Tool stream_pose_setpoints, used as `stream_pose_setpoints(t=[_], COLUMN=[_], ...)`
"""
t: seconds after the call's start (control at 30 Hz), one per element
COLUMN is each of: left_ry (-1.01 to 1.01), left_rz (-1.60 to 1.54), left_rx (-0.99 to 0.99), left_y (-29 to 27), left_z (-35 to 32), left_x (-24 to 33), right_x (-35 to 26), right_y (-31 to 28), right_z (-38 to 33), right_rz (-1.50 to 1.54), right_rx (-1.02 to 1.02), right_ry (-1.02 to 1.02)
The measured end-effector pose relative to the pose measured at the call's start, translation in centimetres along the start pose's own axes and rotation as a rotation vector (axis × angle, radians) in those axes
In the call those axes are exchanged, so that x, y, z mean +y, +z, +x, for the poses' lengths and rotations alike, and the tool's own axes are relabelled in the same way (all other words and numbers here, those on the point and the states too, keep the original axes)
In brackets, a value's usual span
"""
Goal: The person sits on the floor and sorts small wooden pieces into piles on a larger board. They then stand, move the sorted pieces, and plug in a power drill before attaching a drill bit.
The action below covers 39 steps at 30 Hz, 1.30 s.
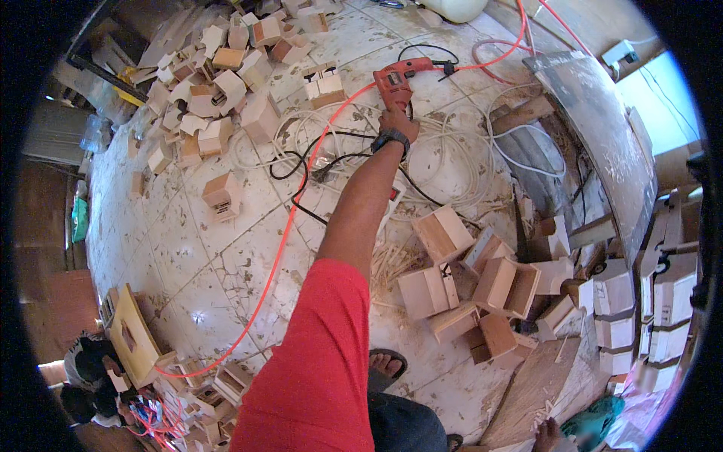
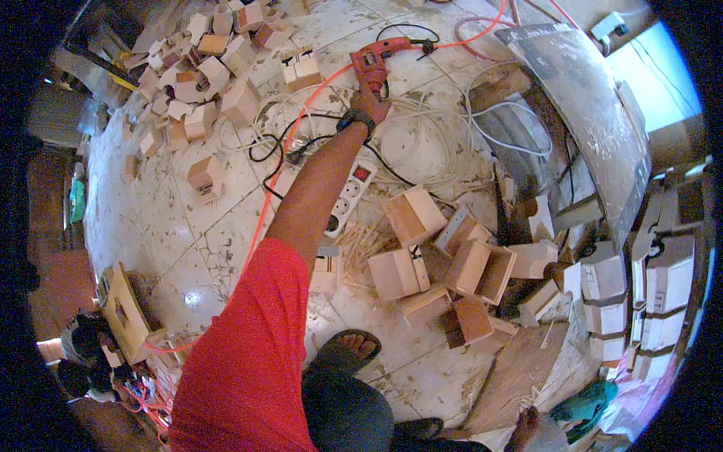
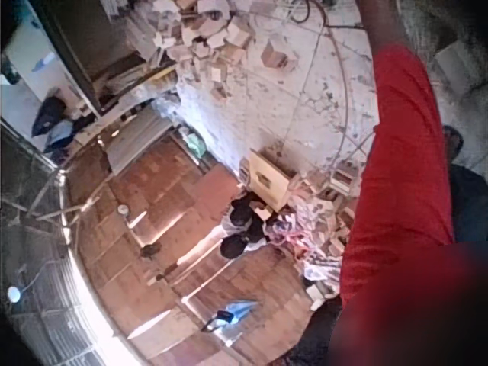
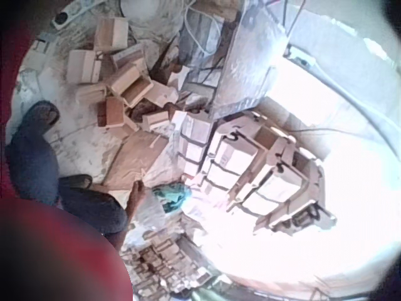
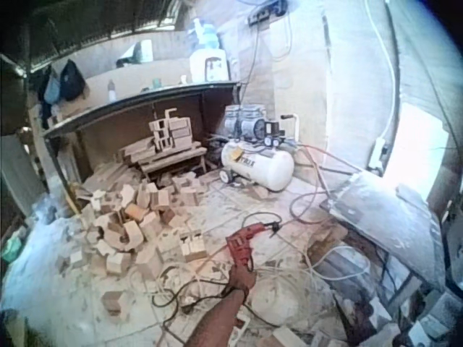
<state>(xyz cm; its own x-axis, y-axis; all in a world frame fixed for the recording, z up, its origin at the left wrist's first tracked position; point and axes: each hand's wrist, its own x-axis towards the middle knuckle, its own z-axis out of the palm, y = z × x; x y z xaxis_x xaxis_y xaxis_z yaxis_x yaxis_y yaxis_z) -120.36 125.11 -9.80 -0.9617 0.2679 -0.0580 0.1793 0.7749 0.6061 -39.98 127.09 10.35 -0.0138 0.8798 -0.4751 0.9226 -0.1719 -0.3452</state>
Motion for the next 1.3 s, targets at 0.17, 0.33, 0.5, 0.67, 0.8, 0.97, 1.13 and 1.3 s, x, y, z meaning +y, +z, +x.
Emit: stream_pose_setpoints(t=[0.17, 0.33, 0.5, 0.67, 0.8, 0.97, 1.13, 1.3], left_ry=[-0.264, -0.282, -0.078, -0.045, -0.394, -0.524, -0.347, 0.066], left_rz=[-0.118, -0.088, -0.008, -0.837, -1.135, -1.325, -1.318, -1.051], left_rx=[-0.106, -0.191, -0.29, -0.431, -0.605, -0.527, -0.522, -0.765], left_y=[1.5, 2.4, 3.5, 0.5, -6.5, -14.6, -22.1, -28.1], left_z=[3.0, 5.2, 12.3, 17.4, 10.2, -2.2, -14.4, -25.7], left_x=[0.5, -1.5, -3.8, -5.2, -5.0, -2.8, -0.8, 2.2], right_x=[1.0, 4.2, 5.9, 3.8, -1.3, -8.7, -19.0, -27.5], right_y=[0.5, 0.8, 0.6, 1.7, 3.6, 4.0, 2.5, -1.5], right_z=[0.8, 1.7, 2.2, 4.6, 7.3, 7.1, 7.7, 8.6], right_rz=[0.01, 0.021, 0.024, 0.133, 0.086, 0.286, 0.439, 0.95], right_rx=[-0.051, -0.077, -0.071, -0.004, 0.024, -0.054, -0.091, -0.085], right_ry=[0.078, 0.124, 0.107, -0.115, -0.377, -0.417, -0.711, -0.907])
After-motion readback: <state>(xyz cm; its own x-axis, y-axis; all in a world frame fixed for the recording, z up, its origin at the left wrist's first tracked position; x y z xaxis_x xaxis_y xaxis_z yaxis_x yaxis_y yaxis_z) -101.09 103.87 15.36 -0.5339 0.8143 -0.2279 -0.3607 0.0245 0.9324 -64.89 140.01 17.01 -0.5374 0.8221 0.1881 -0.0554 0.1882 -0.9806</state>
